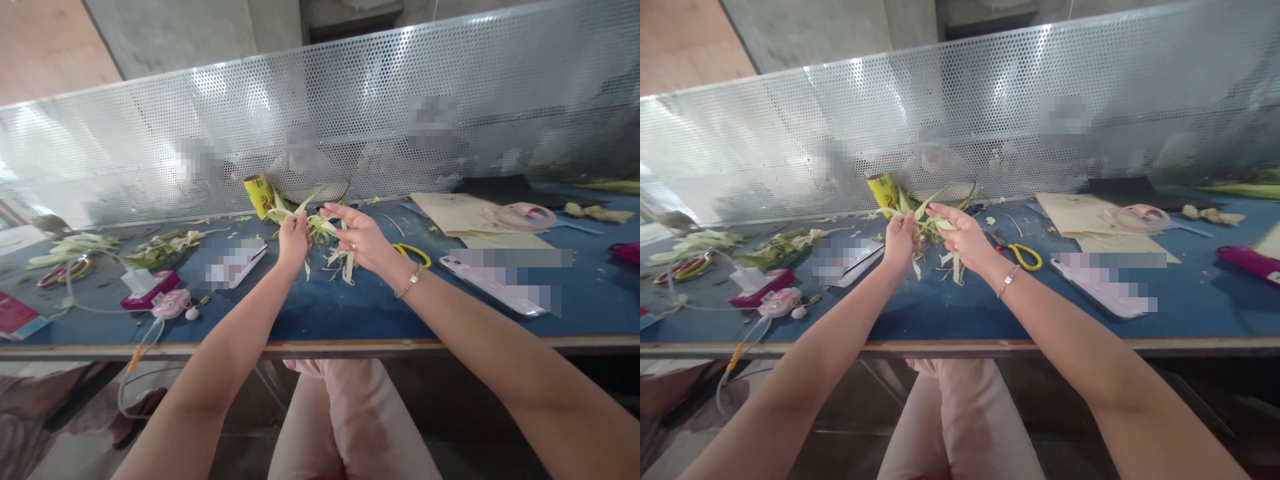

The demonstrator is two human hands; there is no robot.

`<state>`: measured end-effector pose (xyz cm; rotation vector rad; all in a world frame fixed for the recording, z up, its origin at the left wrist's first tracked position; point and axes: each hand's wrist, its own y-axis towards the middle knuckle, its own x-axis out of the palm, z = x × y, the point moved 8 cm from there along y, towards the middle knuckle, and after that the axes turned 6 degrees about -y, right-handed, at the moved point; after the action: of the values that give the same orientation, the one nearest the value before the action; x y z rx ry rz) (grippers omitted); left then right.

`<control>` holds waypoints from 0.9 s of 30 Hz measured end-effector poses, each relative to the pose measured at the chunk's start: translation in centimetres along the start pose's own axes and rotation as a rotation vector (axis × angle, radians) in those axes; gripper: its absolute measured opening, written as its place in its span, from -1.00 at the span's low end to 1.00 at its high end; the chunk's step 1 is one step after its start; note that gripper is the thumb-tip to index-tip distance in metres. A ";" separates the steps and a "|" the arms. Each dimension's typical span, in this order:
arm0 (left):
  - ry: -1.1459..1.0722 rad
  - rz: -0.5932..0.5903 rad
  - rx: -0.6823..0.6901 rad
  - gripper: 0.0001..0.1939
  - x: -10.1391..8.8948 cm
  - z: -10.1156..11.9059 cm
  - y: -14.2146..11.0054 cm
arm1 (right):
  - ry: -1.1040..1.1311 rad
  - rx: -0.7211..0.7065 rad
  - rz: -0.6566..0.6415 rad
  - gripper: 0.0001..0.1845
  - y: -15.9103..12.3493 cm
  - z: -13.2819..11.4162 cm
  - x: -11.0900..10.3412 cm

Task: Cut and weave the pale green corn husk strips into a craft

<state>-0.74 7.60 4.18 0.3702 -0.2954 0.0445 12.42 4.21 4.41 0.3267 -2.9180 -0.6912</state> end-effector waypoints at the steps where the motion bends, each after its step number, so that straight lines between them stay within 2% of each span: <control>1: -0.010 0.010 -0.015 -0.66 -0.1 0.0 0.0 | -0.002 0.000 0.001 -0.41 0.0 0.1 0.0; 11: -0.057 0.082 -0.038 -0.64 -0.7 -0.5 0.2 | -0.043 -0.031 -0.004 -0.44 0.1 0.2 0.1; 19: 0.166 -0.118 0.157 -0.76 0.0 1.0 0.5 | -0.043 -0.038 0.040 -0.44 0.3 0.1 -1.2; 27: 0.296 -0.153 0.217 -0.81 -0.3 1.3 1.0 | 0.028 0.008 0.042 -0.51 0.6 0.7 -1.6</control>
<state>-1.49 8.08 5.62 0.5931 0.0319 -0.0192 13.70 5.41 3.91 0.2728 -2.8930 -0.6642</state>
